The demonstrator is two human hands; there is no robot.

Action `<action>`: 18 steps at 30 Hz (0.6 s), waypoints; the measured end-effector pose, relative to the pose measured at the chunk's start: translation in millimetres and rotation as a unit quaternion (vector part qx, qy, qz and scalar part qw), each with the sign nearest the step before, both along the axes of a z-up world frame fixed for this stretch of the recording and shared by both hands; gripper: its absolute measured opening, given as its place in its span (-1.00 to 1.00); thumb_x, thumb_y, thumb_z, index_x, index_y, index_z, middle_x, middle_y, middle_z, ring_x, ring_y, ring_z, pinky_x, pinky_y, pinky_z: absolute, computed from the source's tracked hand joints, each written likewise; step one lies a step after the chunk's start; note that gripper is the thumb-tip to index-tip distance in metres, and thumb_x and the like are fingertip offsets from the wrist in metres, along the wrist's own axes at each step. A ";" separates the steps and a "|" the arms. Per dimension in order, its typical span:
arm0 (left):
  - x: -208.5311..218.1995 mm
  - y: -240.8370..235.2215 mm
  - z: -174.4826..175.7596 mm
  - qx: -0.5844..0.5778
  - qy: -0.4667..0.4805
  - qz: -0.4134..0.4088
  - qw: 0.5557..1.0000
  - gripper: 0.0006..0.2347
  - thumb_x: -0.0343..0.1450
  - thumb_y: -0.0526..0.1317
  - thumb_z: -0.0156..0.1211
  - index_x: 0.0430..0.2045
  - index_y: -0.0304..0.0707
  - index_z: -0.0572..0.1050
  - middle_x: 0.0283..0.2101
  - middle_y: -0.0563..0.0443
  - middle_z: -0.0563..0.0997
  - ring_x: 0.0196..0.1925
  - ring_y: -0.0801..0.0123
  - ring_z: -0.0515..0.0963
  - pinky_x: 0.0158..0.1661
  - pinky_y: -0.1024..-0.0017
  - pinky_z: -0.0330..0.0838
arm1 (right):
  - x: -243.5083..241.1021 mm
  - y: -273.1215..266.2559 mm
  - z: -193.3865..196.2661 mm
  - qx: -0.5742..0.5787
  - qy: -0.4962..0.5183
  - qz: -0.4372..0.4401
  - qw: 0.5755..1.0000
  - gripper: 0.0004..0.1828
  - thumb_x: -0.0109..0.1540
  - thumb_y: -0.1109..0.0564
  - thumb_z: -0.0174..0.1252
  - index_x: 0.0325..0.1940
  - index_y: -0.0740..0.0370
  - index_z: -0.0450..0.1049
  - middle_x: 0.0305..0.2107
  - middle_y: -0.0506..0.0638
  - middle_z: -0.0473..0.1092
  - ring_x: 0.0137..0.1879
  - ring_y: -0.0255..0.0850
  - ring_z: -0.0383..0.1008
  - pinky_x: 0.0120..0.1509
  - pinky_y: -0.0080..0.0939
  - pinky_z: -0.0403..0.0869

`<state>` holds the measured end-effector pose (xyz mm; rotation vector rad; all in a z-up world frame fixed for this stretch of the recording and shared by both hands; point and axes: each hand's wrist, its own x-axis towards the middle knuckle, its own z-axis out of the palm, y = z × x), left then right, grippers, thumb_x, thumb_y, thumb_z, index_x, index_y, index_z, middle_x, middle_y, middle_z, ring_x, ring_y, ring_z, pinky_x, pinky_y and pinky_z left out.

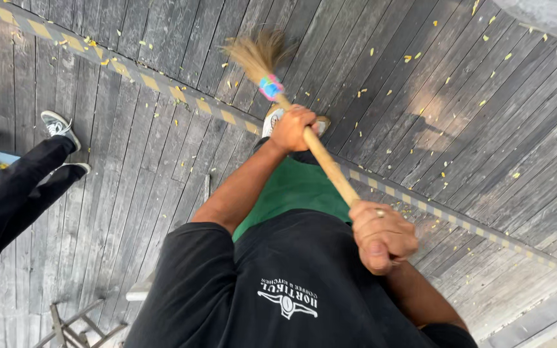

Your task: The person sweeps scattered debris on a wooden deck using a traditional straw broom. They move around the area, sweeping under and around wooden chairs and a round table, and occasionally reposition a chair to access the floor underneath.

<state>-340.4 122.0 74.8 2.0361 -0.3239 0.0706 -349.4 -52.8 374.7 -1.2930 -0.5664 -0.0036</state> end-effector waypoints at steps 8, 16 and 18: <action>-45.1 -4.3 65.9 0.041 0.047 0.024 0.998 -0.81 0.29 -0.27 0.27 -0.70 -0.28 0.38 -0.58 -0.23 0.49 -0.48 -0.17 0.53 -0.34 0.04 0.42 | -3.3 -49.2 47.0 0.049 0.009 0.099 0.994 -0.60 0.28 0.08 0.11 -0.64 0.21 0.30 -0.72 -0.07 0.28 -0.59 -0.19 0.30 -0.39 -0.11 0.37; 14.9 -225.7 100.1 -0.111 0.002 -0.286 0.952 -0.83 0.27 -0.23 0.30 -0.67 -0.25 0.44 -0.57 -0.13 0.50 -0.45 -0.09 0.54 -0.34 0.06 0.44 | -51.6 -192.5 83.3 -0.037 -0.170 0.097 0.980 -0.67 0.26 0.23 0.10 -0.63 0.20 0.37 -0.78 -0.08 0.25 -0.70 -0.26 0.24 -0.50 -0.15 0.44; 15.3 -297.1 99.8 -0.115 -0.008 -0.314 0.942 -0.83 0.28 -0.24 0.30 -0.66 -0.26 0.42 -0.57 -0.13 0.48 -0.45 -0.08 0.54 -0.32 0.06 0.43 | -75.4 -242.7 79.4 -0.065 -0.175 -0.011 0.982 -0.55 0.40 0.06 0.00 -0.59 0.18 0.36 -0.73 -0.07 0.30 -0.66 -0.24 0.29 -0.43 -0.13 0.44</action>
